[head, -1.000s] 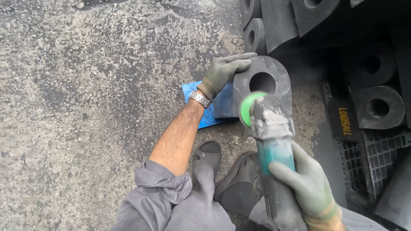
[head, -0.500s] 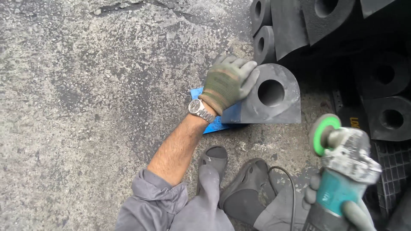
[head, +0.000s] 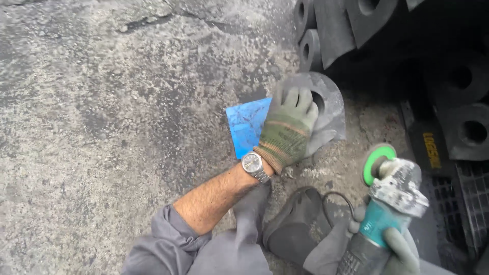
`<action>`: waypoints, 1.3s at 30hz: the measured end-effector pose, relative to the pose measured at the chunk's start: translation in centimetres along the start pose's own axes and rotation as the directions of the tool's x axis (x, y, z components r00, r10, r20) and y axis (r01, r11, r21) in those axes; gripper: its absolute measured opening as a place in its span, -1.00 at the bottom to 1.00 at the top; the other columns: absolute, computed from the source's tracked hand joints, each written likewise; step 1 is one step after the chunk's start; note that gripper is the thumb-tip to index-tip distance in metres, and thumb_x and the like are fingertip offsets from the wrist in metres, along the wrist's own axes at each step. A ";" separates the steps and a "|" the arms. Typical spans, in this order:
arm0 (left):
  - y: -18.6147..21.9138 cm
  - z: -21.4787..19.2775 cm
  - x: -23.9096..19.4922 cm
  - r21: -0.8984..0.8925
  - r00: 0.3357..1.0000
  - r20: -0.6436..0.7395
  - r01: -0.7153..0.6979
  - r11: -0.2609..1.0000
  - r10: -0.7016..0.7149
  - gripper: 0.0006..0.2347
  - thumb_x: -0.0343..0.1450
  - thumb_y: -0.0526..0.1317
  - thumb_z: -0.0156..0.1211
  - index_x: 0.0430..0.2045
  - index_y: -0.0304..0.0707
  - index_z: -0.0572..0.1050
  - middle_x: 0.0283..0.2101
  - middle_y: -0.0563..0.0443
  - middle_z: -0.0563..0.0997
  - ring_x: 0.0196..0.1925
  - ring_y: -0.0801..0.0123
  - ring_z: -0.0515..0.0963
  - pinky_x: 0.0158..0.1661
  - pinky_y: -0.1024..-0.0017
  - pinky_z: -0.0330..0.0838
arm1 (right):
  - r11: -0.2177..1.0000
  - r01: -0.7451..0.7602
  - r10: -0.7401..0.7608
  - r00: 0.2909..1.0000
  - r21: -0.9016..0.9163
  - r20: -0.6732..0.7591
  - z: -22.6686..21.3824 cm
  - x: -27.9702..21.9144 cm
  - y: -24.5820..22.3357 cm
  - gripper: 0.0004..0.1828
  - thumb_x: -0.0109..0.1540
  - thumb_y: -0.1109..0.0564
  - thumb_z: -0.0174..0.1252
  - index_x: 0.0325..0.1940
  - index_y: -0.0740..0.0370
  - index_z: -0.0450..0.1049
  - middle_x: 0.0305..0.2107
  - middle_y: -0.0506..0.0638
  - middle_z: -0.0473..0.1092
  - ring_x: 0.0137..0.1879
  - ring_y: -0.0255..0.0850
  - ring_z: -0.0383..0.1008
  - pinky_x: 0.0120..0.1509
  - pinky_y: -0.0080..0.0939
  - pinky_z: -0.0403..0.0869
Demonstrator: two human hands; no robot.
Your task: Grinding the surfaces of large rubber industrial parts using a hand-held angle grinder.
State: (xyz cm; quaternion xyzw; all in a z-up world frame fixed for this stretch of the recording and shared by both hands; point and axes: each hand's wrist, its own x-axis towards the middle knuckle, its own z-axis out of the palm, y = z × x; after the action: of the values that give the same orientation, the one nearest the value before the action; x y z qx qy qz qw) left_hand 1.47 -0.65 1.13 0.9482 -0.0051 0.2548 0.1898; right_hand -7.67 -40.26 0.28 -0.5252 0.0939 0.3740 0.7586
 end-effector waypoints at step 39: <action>-7.1 2.4 -2.6 -0.615 0.860 0.208 0.486 0.621 -0.467 -0.66 0.41 -0.09 0.35 0.07 -0.10 0.58 -0.01 -0.03 0.72 -0.03 0.38 0.76 -0.02 0.49 0.62 | 0.771 -0.275 0.232 0.961 -0.575 -0.149 15.8 8.7 -8.7 -0.47 0.10 0.11 0.25 0.11 0.44 0.44 -0.28 0.15 0.55 -0.25 -0.16 0.58 -0.14 -0.12 0.58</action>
State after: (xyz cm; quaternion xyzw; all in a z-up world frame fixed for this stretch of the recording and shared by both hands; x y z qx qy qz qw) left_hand 1.12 4.90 -4.57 0.7929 0.1556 0.1643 0.5658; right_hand 0.28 -23.94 8.81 -0.7297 0.0691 0.4648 0.4967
